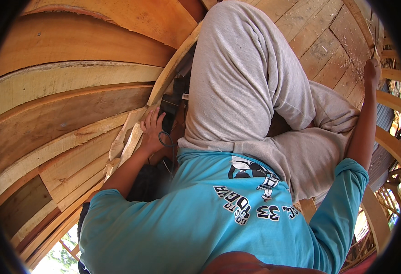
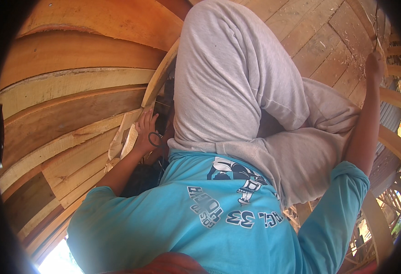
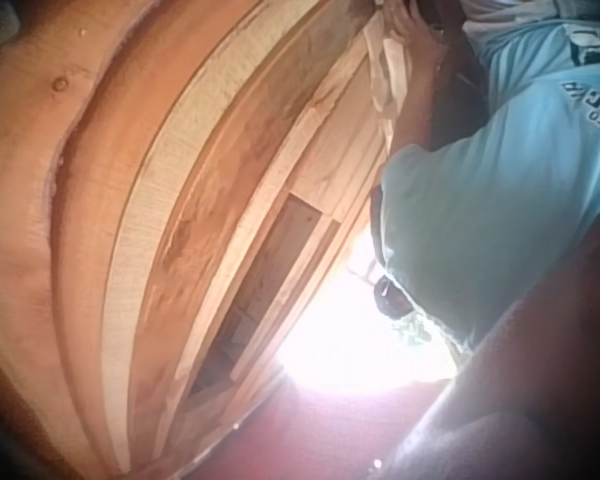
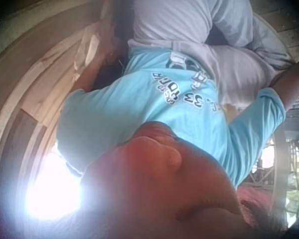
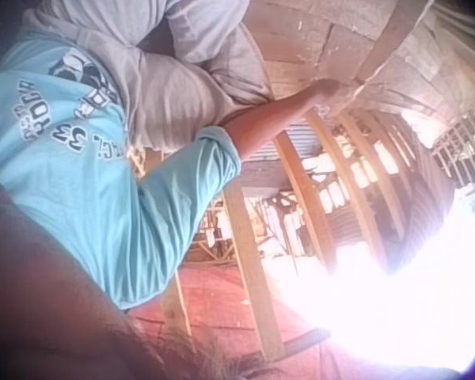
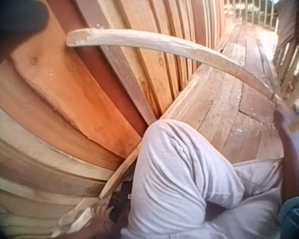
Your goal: The person sits on a wooden floor and uses a knife to carve a long, curved piece of wood. They hold the wood with their left hand and repeatedly shave thin layers from its surface with the knife in their right hand.
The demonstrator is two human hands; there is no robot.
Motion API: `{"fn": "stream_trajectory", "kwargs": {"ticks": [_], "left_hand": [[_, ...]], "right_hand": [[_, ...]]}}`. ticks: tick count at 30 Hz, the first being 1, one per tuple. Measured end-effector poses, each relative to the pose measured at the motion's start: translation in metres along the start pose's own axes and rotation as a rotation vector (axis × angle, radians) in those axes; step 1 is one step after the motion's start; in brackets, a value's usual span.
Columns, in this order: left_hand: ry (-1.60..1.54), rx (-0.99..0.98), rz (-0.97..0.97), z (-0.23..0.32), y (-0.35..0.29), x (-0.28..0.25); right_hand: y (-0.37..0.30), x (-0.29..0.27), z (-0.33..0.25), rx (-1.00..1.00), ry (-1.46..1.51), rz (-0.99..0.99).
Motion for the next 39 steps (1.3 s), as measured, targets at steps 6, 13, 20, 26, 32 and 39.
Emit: {"fn": "stream_trajectory", "kwargs": {"ticks": [6,13,20,26,32,39], "left_hand": [[-0.054,-0.044,0.058,0.001,0.015,-0.003],[-0.025,-0.12,0.044,0.006,0.039,-0.009],[0.034,-0.117,0.002,0.007,0.04,-0.006],[-0.004,-0.086,0.014,0.006,0.033,-0.005],[0.039,-0.113,0.271,0.002,0.054,-0.046],[-0.182,-0.074,0.72,0.033,0.119,-0.172]], "right_hand": [[0.008,0.008,0.007,-0.048,0.006,0.085],[0.008,0.009,0.007,-0.044,0.08,0.016],[-0.01,-0.007,-0.013,-0.001,0.088,0.011],[0.001,0.003,0.0,-0.033,0.101,-0.012],[0.009,0.019,0.01,0.002,0.043,-0.119],[-0.01,0.012,-0.012,-0.043,0.061,-0.1]]}}
Point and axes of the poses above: each hand's wrist, its own y-axis towards the middle knuckle, its own x-axis out of the palm, z = x × y, the point moved 9 cm from there along y, towards the middle knuckle, and after that the axes turned 13 degrees about z, right-handed, at the moved point
